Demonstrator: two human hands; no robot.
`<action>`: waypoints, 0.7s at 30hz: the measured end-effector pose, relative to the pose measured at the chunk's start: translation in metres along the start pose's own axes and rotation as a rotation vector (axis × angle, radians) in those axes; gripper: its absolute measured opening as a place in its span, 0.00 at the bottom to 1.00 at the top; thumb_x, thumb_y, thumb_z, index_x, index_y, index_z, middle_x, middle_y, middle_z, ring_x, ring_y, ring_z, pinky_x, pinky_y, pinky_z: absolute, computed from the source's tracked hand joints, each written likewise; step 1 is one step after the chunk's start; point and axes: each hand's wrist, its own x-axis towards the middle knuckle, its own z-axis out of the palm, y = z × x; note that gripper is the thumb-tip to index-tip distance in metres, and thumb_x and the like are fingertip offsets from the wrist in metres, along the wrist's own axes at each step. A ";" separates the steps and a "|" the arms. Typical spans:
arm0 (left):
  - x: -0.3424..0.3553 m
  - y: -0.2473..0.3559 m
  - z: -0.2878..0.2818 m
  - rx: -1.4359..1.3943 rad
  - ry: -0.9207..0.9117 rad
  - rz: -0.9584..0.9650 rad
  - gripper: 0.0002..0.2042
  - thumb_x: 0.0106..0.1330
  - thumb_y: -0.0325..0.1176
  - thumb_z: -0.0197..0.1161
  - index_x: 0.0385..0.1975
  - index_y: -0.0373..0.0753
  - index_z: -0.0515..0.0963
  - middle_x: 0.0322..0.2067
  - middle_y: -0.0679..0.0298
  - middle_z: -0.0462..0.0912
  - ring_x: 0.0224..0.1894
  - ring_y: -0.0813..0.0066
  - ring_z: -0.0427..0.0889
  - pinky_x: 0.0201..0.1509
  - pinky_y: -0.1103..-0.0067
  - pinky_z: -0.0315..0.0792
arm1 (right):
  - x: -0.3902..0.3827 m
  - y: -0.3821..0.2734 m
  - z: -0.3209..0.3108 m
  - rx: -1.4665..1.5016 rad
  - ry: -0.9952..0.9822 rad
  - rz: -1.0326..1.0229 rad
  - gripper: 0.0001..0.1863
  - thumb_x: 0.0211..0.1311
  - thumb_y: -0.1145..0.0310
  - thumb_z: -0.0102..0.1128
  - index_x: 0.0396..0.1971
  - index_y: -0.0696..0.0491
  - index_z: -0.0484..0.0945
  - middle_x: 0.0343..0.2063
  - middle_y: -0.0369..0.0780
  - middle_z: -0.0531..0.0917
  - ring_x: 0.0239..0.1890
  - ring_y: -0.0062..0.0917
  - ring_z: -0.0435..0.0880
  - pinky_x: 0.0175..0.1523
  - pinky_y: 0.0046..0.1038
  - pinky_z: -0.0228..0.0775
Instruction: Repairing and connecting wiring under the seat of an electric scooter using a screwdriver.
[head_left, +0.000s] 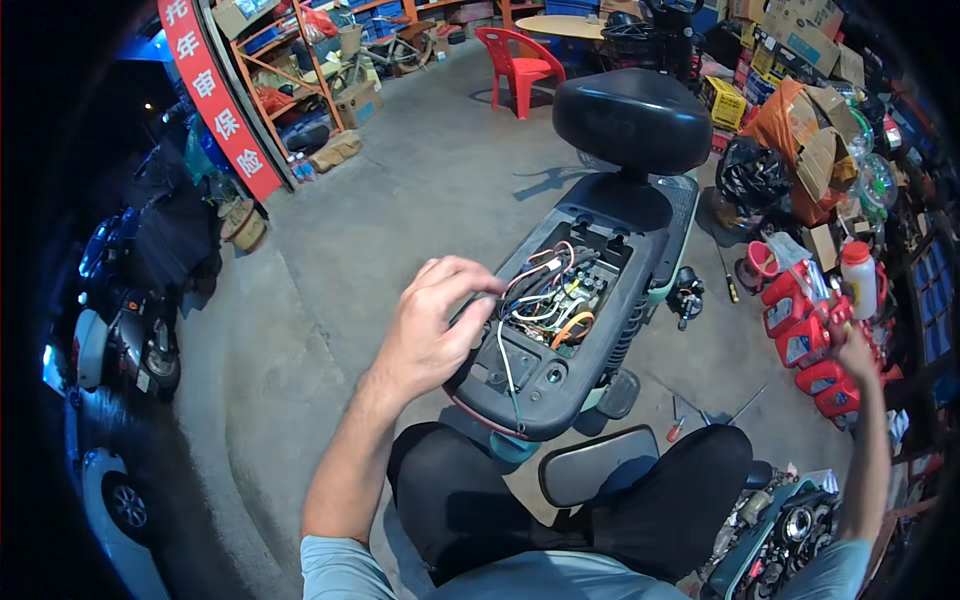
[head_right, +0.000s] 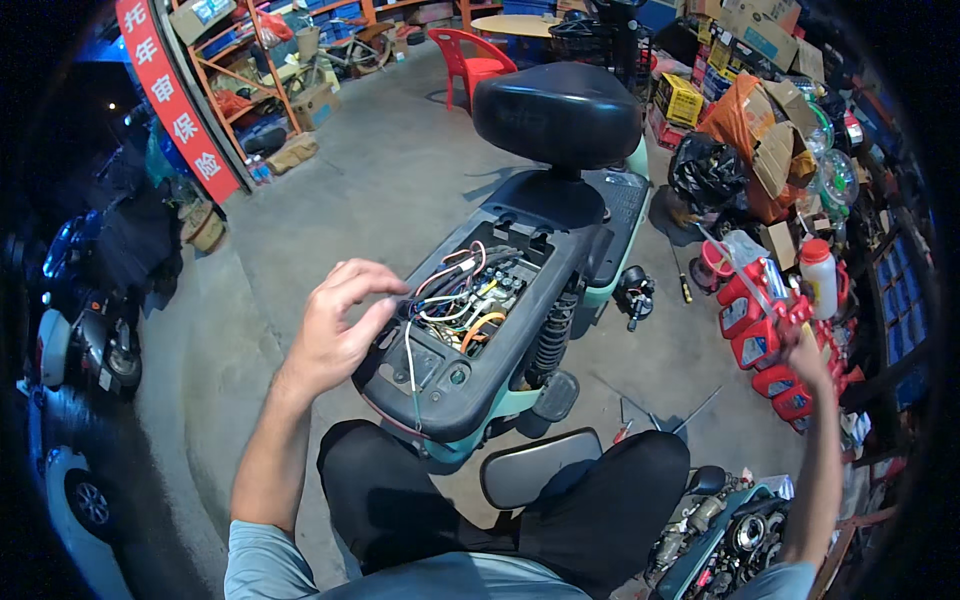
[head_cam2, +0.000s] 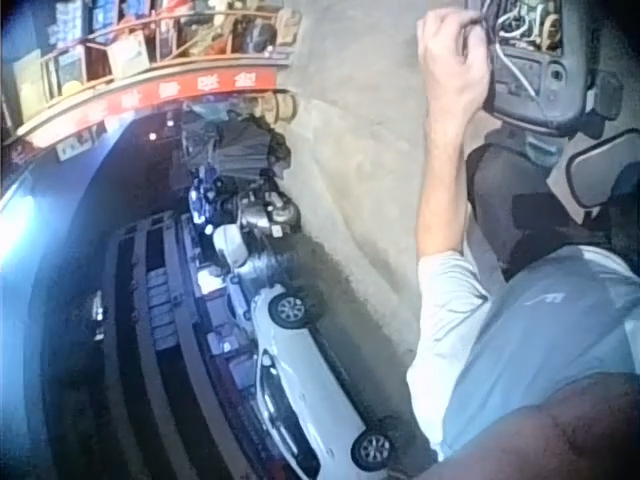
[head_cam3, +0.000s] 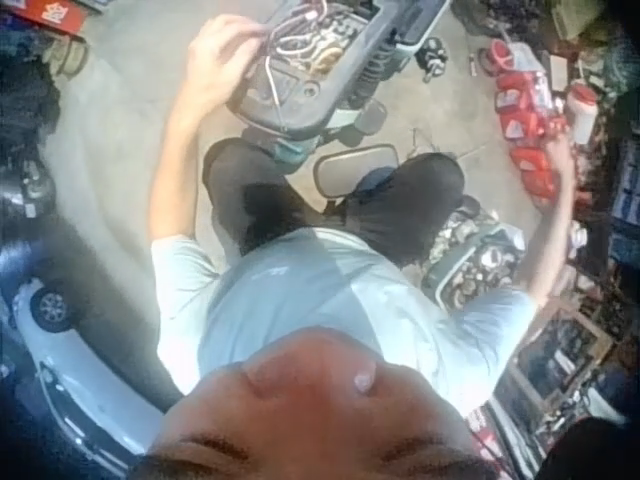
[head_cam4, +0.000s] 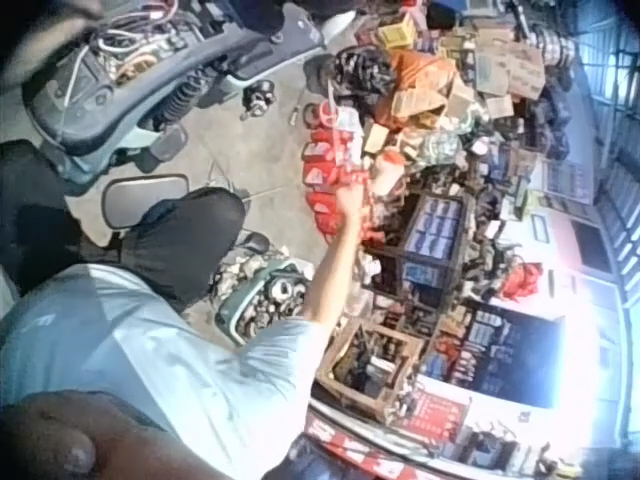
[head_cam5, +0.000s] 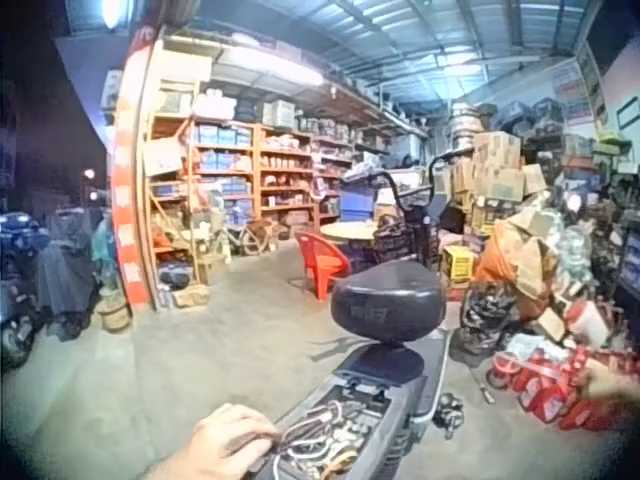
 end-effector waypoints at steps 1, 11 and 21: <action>-0.006 0.003 -0.007 0.029 -0.007 -0.036 0.09 0.62 0.24 0.63 0.40 0.35 0.84 0.42 0.59 0.83 0.49 0.62 0.80 0.56 0.68 0.72 | -0.025 0.021 0.043 0.087 -0.057 0.032 0.10 0.46 0.82 0.60 0.29 0.54 0.74 0.23 0.32 0.74 0.24 0.17 0.74 0.26 0.26 0.66; -0.039 0.051 -0.012 0.055 -0.388 0.010 0.18 0.55 0.25 0.70 0.48 0.42 0.85 0.52 0.61 0.80 0.59 0.58 0.74 0.66 0.64 0.67 | -0.180 0.239 0.358 0.323 0.200 0.391 0.15 0.58 0.65 0.64 0.20 0.60 0.76 0.16 0.36 0.74 0.21 0.25 0.74 0.27 0.36 0.65; -0.048 0.049 -0.003 -0.029 -0.356 0.013 0.08 0.55 0.26 0.73 0.35 0.40 0.87 0.47 0.62 0.85 0.58 0.59 0.78 0.65 0.63 0.68 | -0.208 0.277 0.403 0.300 0.271 0.414 0.11 0.57 0.67 0.64 0.24 0.60 0.77 0.19 0.36 0.75 0.24 0.24 0.74 0.30 0.34 0.66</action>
